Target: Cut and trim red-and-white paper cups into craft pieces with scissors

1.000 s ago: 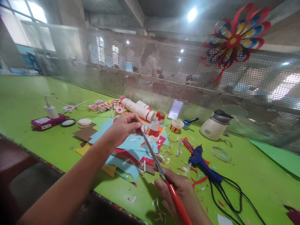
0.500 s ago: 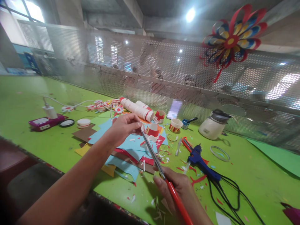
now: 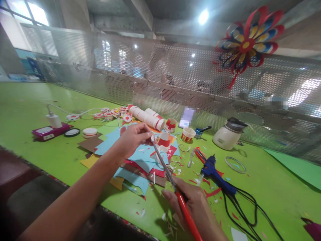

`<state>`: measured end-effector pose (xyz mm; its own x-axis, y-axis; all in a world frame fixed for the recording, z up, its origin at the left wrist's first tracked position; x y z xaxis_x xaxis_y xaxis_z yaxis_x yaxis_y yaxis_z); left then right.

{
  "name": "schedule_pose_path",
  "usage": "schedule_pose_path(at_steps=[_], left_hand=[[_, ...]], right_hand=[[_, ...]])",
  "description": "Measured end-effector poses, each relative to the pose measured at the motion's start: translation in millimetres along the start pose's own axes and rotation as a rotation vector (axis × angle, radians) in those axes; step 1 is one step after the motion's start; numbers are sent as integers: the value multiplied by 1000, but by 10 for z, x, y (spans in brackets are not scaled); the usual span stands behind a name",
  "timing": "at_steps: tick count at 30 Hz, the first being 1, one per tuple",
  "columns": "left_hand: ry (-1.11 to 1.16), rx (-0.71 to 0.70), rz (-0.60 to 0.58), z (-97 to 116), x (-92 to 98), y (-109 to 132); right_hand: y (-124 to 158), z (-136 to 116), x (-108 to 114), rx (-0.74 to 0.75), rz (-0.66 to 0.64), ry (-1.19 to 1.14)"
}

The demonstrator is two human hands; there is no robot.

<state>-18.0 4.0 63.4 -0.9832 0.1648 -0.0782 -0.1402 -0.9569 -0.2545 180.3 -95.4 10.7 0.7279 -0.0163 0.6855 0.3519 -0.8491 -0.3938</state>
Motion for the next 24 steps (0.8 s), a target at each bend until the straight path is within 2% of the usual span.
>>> schedule_pose_path(at_steps=[6,8,15,24], left_hand=[[35,-30,84,29,78,-31],[48,-33,97,32,82,-35],[17,-44,113,22,55,-14],[-13,-51,123,23,48,6]], right_hand=[[-4,-110,-33,-107,-261,-116],[-20,-114,-20,-101,-230,-113],[-41,-61,18,-58,22,-36],[-26,-55,9,-54,92,-92]])
Point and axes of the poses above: each hand's wrist, its own y-axis away from the middle knuckle, its own x-axis out of the back of the hand, z = x × y, the point moved 2 cm from there along -y, towards the middle knuckle, and after that the axes turned 12 degrees about -y, right-handed, at the moved point
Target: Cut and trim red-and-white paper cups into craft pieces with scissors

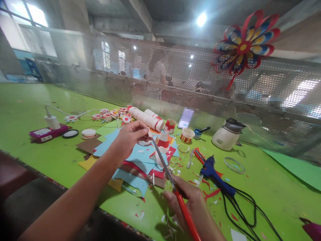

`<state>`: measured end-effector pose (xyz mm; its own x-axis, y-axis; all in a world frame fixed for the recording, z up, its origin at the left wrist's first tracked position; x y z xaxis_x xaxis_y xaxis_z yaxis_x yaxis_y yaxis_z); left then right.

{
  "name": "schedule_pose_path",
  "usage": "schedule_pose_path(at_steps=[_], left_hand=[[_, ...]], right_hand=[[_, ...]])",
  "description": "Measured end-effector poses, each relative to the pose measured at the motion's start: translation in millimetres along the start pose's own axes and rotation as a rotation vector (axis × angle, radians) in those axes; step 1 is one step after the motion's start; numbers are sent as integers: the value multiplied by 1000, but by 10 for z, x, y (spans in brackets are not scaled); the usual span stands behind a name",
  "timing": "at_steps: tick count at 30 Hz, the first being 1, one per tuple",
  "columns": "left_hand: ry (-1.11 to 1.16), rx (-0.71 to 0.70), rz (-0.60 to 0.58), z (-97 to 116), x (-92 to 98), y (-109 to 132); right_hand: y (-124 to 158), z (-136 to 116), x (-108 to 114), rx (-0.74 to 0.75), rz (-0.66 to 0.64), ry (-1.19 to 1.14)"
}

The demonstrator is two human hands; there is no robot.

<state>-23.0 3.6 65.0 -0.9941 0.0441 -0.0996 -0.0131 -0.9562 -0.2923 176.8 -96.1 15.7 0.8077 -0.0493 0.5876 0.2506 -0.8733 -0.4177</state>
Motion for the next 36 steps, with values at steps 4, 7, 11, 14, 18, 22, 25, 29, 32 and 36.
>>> schedule_pose_path(at_steps=[4,7,11,14,18,22,25,29,32,36], left_hand=[[-8,-12,-9,2,-19,4],[-11,-15,-12,9,-28,9],[-14,-17,-17,15,-26,16],[-8,-21,-17,19,-26,18],[-6,-25,-13,18,-27,18],[-1,-30,-10,8,-26,14],[-9,-28,-4,9,-25,12],[-25,-20,2,26,-31,23],[-31,-15,-13,33,-46,37],[-38,-31,-45,16,-66,45]], right_hand=[[10,14,-26,-3,8,-27],[16,41,-39,1,-8,-42],[18,55,-34,-2,-3,-35],[16,51,-32,10,5,-21],[16,60,-37,16,-2,-14],[14,59,-30,14,-23,-5],[11,42,-25,25,-26,-11],[12,39,-42,32,-33,-38],[15,52,-57,34,-68,-37],[10,47,-44,16,-73,-31]])
Point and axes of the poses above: each hand's wrist, its own y-axis away from the middle knuckle, its own x-axis out of the back of the hand, z = x × y, the point moved 2 cm from there along -y, towards the middle knuckle, and after that the axes turned 12 degrees about -y, right-handed, at the moved point
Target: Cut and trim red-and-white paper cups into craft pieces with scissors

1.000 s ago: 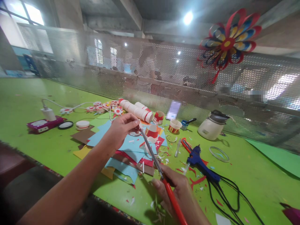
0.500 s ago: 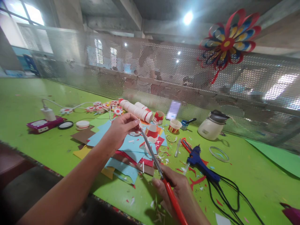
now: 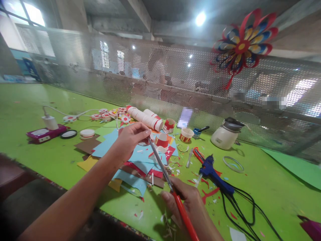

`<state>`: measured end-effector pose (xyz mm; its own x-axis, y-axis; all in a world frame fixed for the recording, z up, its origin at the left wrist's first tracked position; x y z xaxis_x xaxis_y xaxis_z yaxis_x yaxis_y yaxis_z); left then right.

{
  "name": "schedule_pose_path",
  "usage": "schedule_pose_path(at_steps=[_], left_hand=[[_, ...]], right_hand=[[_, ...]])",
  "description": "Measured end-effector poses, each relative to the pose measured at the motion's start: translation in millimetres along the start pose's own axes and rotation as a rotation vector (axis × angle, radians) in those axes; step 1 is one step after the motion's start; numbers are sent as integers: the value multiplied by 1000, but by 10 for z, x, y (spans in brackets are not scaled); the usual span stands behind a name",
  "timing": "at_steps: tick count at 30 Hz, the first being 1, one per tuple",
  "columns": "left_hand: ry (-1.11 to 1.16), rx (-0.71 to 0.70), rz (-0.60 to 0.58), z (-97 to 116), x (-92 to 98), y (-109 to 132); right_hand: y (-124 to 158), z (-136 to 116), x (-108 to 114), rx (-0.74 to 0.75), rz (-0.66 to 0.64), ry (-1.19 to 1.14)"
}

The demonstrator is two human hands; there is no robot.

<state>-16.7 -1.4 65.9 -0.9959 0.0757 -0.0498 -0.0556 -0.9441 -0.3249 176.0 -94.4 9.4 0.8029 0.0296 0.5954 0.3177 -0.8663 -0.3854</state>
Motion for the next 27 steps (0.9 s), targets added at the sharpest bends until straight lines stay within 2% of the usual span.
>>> schedule_pose_path(at_steps=[8,12,18,27], left_hand=[[36,3,-26,-10,0,-3],[46,24,13,0,9,-8],[44,13,27,-2,28,-27],[21,-5,55,16,38,-8]], right_hand=[[8,-4,-1,-5,95,-15],[13,3,-13,-5,104,-18],[11,-37,-25,-89,119,-88],[14,-48,7,-59,130,-50]])
Point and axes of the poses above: each hand's wrist, its own y-axis away from the middle knuckle, its own x-axis out of the back of the hand, z = x × y, the point moved 2 cm from there along -y, towards the middle knuckle, and after that the axes turned 12 degrees about -y, right-handed, at the moved point
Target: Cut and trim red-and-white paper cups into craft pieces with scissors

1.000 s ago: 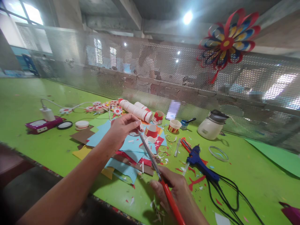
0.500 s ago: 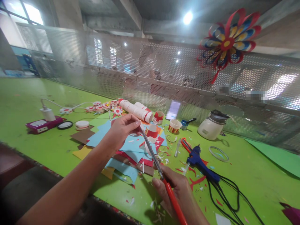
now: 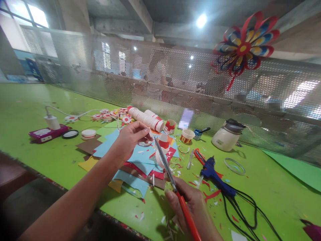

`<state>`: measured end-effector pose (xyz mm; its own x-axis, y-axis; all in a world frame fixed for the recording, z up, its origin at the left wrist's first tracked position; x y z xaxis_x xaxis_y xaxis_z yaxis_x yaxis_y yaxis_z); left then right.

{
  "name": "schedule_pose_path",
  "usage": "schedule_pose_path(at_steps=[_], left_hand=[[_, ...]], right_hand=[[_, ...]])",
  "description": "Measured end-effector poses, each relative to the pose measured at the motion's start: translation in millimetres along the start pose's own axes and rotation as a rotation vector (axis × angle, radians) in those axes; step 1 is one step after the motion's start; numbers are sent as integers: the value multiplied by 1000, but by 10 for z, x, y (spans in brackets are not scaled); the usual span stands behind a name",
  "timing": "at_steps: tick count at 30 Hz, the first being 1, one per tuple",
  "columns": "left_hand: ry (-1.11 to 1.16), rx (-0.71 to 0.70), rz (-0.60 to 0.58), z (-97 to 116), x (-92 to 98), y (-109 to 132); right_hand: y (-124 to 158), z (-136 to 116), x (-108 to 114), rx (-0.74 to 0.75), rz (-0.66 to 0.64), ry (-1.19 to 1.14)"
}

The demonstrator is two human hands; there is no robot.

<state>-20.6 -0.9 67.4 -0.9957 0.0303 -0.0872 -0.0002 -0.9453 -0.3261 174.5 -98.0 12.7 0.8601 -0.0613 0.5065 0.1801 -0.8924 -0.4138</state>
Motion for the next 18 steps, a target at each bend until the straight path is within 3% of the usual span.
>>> schedule_pose_path(at_steps=[8,18], left_hand=[[38,-18,-4,-7,-24,14],[101,17,1,-21,-65,36]], right_hand=[[-4,-7,-28,51,5,4],[14,8,-23,-10,-3,-82]])
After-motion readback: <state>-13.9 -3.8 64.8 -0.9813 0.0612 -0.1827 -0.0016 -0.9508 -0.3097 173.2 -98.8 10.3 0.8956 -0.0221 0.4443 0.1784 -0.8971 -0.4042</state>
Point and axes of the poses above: each hand's wrist, its own y-axis away from the middle knuckle, its own x-axis out of the back of the hand, z = x × y, the point moved 2 cm from there along -y, towards the middle knuckle, and after that the axes turned 12 degrees about -y, right-handed, at the moved point
